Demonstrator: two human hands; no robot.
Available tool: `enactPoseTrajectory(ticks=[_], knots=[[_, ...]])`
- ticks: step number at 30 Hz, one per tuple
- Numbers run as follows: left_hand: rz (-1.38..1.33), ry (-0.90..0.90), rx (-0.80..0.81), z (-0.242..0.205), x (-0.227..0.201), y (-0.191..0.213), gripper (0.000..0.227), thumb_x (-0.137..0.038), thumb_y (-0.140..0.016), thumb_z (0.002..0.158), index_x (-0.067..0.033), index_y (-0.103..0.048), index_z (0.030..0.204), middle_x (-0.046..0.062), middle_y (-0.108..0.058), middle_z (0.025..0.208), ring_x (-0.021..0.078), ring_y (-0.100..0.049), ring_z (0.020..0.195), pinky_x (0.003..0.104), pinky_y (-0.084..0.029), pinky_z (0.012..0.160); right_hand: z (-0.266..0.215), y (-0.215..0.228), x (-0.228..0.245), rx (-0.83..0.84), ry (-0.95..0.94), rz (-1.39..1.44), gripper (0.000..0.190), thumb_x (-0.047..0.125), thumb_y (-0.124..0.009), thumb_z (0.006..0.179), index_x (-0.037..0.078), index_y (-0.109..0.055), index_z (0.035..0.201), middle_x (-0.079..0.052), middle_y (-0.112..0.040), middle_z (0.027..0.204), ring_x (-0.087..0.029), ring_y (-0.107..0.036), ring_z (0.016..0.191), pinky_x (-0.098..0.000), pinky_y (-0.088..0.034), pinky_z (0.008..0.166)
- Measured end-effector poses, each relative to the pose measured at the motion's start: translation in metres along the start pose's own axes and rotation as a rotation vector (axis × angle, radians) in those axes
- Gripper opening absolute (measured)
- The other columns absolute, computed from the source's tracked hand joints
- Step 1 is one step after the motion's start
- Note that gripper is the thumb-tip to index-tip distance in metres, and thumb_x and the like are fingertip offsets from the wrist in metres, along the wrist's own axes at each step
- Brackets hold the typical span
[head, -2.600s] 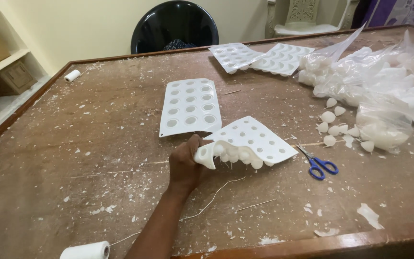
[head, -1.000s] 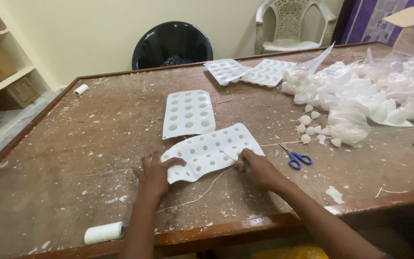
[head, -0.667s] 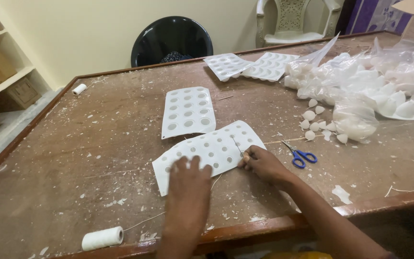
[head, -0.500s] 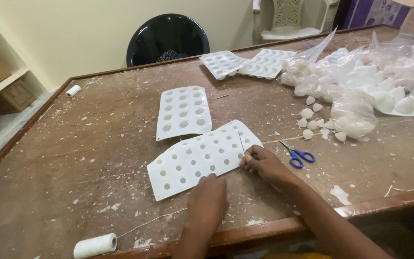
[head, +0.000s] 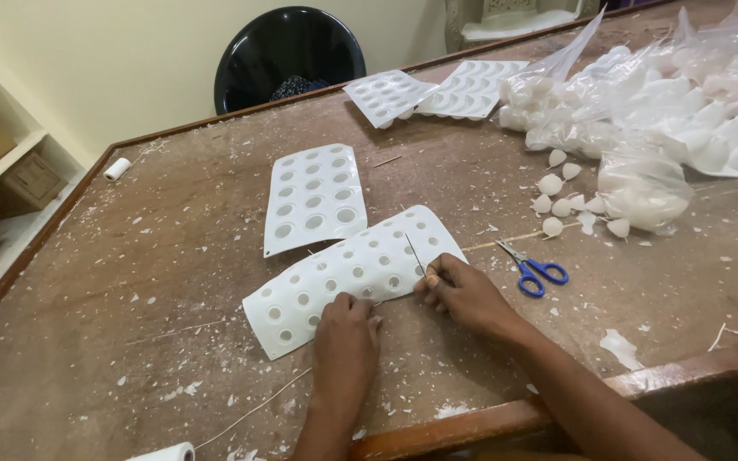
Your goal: Thread a long wick through a silicone mold using a needle and cutting the excess.
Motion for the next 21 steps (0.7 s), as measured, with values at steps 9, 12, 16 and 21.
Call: enactPoseTrajectory(ticks=[9,12,16,21], knots=[[0.139,0.065,0.115,-0.004,-0.001,-0.023,0.014,0.006,-0.06,0.087,0.0066,-0.064,0.1,0.02,-0.062,0.103,0.0318,-0.06,0.098,0.042,-0.052,0.09,-0.001,0.005,-0.003,-0.039,0.06,-0.019,0.014,0.018,-0.053,0.103,0.006,-0.06,0.103,-0.003,-0.068,0.086,-0.011,-0.061,0.072,-0.0281,-0.054,0.069],[0.289,0.086,0.156,-0.002,-0.005,-0.025,0.012,0.003,-0.059,0.091,0.0064,-0.062,0.102,0.022,-0.061,0.105,0.0312,-0.06,0.098,0.042,-0.052,0.088,-0.01,0.003,0.007,-0.033,0.057,0.041,0.013,0.014,-0.052,0.102,0.007,-0.062,0.108,-0.001,-0.063,0.083,-0.01,-0.058,0.071,-0.0272,-0.052,0.067],[0.447,0.162,0.2,0.002,-0.005,-0.03,0.014,-0.002,-0.059,0.093,0.0057,-0.062,0.105,0.021,-0.061,0.107,0.0303,-0.06,0.099,0.041,-0.053,0.086,-0.014,0.003,0.005,-0.036,-0.006,0.056,0.02,0.014,-0.051,0.102,0.01,-0.067,0.114,0.0,-0.061,0.08,-0.009,-0.053,0.068,-0.0263,-0.048,0.063],[0.319,0.089,0.174,-0.015,0.001,-0.027,0.017,-0.005,-0.061,0.091,0.0063,-0.062,0.104,0.023,-0.06,0.108,0.035,-0.059,0.103,0.045,-0.052,0.088,-0.004,0.009,-0.014,-0.087,0.024,0.081,0.018,0.014,-0.052,0.104,0.005,-0.067,0.11,-0.001,-0.063,0.082,-0.01,-0.056,0.068,-0.0262,-0.05,0.063]])
Point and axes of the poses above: each hand's wrist, its own z-axis towards the middle knuckle, its own y-axis out of the back of the hand, x = y × z, the point moved 9 cm from there along z, towards the middle knuckle
